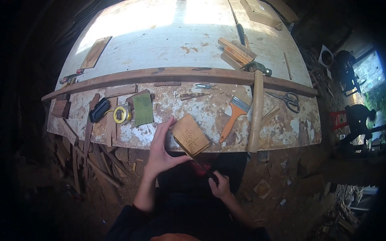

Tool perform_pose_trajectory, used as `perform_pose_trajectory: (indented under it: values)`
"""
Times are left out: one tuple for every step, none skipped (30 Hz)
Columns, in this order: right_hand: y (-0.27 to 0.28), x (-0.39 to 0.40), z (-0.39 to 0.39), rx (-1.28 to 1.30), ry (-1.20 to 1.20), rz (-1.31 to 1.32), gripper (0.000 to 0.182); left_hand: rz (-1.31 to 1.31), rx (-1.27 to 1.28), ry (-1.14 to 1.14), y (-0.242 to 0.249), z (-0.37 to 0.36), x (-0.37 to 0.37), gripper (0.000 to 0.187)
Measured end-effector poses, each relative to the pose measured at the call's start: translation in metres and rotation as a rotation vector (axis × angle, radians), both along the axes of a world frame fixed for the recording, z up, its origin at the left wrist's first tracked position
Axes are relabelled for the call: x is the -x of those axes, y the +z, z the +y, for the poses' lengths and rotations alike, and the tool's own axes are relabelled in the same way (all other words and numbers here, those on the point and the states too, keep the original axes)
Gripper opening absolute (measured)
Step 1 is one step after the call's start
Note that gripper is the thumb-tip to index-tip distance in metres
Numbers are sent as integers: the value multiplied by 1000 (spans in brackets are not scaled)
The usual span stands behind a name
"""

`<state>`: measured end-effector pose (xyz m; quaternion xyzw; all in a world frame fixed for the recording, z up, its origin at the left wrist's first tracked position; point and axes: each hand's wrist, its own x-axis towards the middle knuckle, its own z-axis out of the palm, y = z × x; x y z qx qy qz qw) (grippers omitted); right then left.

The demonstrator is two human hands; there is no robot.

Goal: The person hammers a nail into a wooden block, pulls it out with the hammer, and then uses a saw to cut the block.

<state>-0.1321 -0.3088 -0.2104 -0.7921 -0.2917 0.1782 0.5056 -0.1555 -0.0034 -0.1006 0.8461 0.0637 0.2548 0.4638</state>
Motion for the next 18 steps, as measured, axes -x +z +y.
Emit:
perform_pose_trajectory:
  values:
    - [2, 1, -1, 2, -16, 11, 10, -2, 0, 3, 0, 0, 0, 127]
    - [2, 2, -2, 3, -31, 22, 8, -4, -4, 5, -1, -1, 0, 127]
    - [1, 3, -3, 28, -32, 5, 9, -9, -9, 8, -1, -1, 0, 127]
    - [-1, 5, -5, 53, -31, -11, 11, -13, -12, 12, -1, -2, 0, 127]
    - [-4, 7, -7, 78, -31, -26, 12, -13, -14, 13, -1, -2, 0, 127]
    - [-7, 9, -7, 67, -45, -54, 14, -12, -15, 14, 0, -2, -1, 127]
    - [-10, 12, -7, 58, -59, -79, 16, -10, -15, 16, 0, -2, 0, 127]
    - [-14, 16, -7, 50, -72, -102, 18, -10, -17, 19, 0, -2, 0, 127]
    - [-19, 18, -8, 37, -76, -106, 19, -9, -17, 23, 0, -3, 0, 127]
    - [-25, 19, -7, 23, -81, -111, 21, -9, -17, 26, -1, -3, 0, 127]
    - [-29, 21, -8, 10, -86, -116, 22, -12, -14, 26, -1, -3, -1, 127]
    - [-28, 24, -8, 25, -102, -143, 21, -11, -12, 27, -2, -4, -1, 127]
    - [-28, 25, -5, 37, -117, -173, 20, -13, -12, 29, -3, -4, -1, 127]
    - [-27, 26, -3, 50, -133, -201, 19, 0, -6, 25, -3, -4, 0, 128]
    - [-27, 29, -3, 45, -154, -188, 18, 13, 0, 21, -4, -4, 1, 129]
    - [-27, 30, -3, 39, -174, -179, 17, 22, 6, 16, -4, -4, 0, 129]
    - [-24, 30, -3, 35, -195, -169, 16, 22, 6, 17, -5, -4, 0, 130]
    - [-21, 28, -2, 31, -200, -152, 15, 23, 7, 18, -6, -4, 1, 130]
